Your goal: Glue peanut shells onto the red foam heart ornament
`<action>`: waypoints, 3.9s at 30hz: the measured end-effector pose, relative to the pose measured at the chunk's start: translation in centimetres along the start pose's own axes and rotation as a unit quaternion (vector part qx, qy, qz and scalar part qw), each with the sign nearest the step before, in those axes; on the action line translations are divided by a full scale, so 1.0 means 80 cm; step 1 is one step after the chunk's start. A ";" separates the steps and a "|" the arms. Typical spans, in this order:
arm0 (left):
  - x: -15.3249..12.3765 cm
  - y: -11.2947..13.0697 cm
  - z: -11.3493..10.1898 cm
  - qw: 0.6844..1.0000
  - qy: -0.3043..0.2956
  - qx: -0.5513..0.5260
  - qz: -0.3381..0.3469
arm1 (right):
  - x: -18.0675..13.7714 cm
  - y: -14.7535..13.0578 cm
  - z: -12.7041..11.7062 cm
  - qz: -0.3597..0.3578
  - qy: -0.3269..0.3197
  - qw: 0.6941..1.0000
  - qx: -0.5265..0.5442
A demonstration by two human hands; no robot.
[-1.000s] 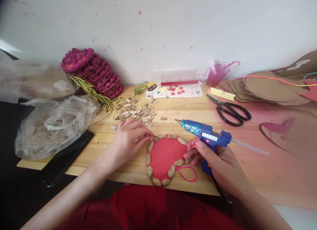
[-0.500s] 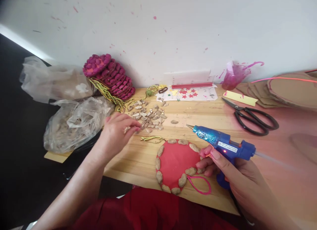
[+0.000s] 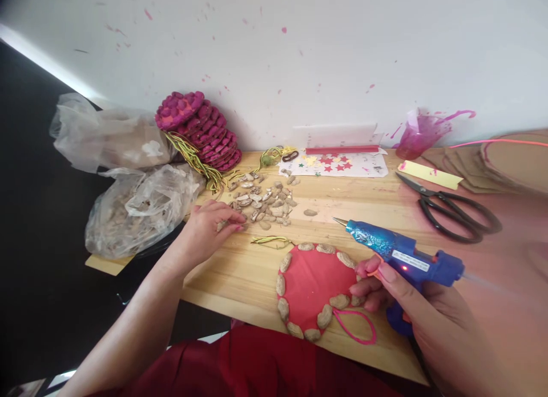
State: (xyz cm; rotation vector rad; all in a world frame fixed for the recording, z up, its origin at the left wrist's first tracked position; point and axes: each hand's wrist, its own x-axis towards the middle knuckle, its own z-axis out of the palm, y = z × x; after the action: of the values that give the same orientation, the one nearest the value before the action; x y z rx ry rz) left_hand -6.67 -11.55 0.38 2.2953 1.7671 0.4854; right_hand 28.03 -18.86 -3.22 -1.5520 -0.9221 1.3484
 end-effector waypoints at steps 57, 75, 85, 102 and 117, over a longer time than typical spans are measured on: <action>-0.003 0.104 0.030 0.990 -0.062 0.029 0.124 | -0.010 -0.012 0.005 -0.030 -0.073 0.997 0.008; -0.030 0.090 0.053 0.990 -0.032 -0.118 0.065 | -0.009 -0.018 0.009 -0.048 -0.078 0.996 -0.007; -0.007 0.105 0.047 0.989 -0.030 -0.125 0.074 | -0.010 -0.017 0.006 -0.046 -0.097 0.994 -0.008; 0.002 0.115 0.052 0.993 -0.050 -0.059 0.089 | -0.012 -0.017 0.007 -0.047 -0.098 0.994 -0.030; 0.000 0.097 0.040 0.986 0.027 -0.143 0.084 | -0.011 -0.016 0.006 -0.058 -0.097 0.993 -0.026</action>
State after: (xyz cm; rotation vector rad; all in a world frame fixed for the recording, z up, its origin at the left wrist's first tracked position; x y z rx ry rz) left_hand 1.52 -13.46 0.17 2.2517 1.4241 0.7826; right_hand 27.46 -19.15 -1.77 -1.4016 -1.1571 1.4189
